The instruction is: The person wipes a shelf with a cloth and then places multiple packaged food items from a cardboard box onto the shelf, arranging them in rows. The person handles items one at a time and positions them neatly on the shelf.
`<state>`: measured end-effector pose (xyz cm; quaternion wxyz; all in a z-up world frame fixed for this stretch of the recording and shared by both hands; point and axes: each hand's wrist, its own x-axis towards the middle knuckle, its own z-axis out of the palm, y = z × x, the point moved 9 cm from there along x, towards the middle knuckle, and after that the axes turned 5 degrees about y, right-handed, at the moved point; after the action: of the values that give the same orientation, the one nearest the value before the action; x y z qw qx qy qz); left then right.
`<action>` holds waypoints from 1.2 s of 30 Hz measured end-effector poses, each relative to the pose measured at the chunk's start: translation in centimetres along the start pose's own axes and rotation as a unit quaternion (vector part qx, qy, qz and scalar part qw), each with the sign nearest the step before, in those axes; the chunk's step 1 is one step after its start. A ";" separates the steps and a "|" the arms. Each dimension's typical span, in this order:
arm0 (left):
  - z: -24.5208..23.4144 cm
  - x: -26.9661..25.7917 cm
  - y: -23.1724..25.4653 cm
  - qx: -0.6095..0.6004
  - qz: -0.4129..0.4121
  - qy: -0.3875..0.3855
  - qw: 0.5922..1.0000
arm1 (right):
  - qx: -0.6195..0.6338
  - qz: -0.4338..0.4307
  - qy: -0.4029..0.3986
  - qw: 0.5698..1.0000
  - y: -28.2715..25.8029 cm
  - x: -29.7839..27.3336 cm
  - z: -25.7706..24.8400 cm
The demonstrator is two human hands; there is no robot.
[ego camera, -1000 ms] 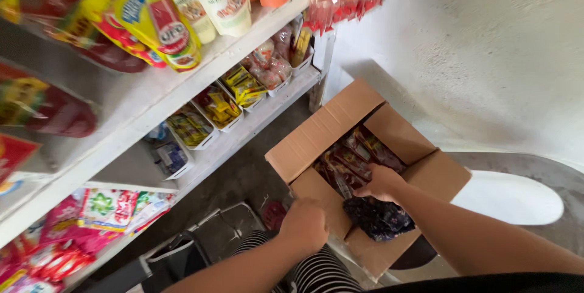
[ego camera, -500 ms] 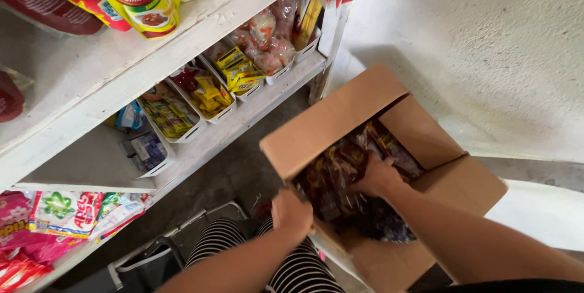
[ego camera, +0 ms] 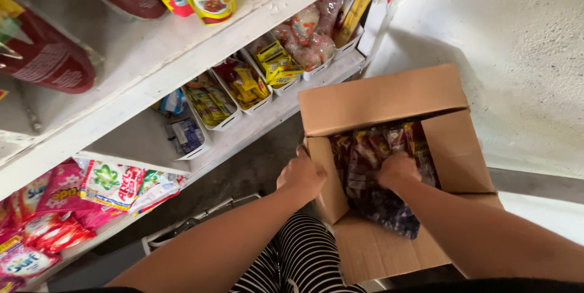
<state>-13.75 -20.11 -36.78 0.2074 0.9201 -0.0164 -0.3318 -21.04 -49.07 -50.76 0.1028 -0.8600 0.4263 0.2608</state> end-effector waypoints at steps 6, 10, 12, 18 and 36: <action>-0.8 -2.4 -0.5 -0.001 -0.045 -0.021 0.999 | -0.090 -0.132 0.041 0.986 1.0 -1.6 -5.1; -2.1 -3.3 0.8 -0.021 -0.028 0.024 0.999 | -0.046 -0.137 0.036 0.989 0.5 -8.2 -11.9; -2.6 -3.6 2.4 -0.009 0.028 0.047 0.998 | -0.002 -0.142 0.029 0.989 -0.3 -11.6 -14.9; -0.8 -4.9 6.3 -0.213 0.072 -0.064 0.972 | 0.089 -0.147 0.038 0.984 -0.5 -18.2 -19.2; 0.0 -7.6 11.6 -0.576 -0.117 -0.129 0.799 | 0.329 -0.226 0.095 0.912 1.3 -26.6 -26.8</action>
<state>-18.41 -29.37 -27.62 0.6543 0.5748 0.2587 -0.4179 -25.70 -42.51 -13.83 0.3950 -0.8717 0.2900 -0.0073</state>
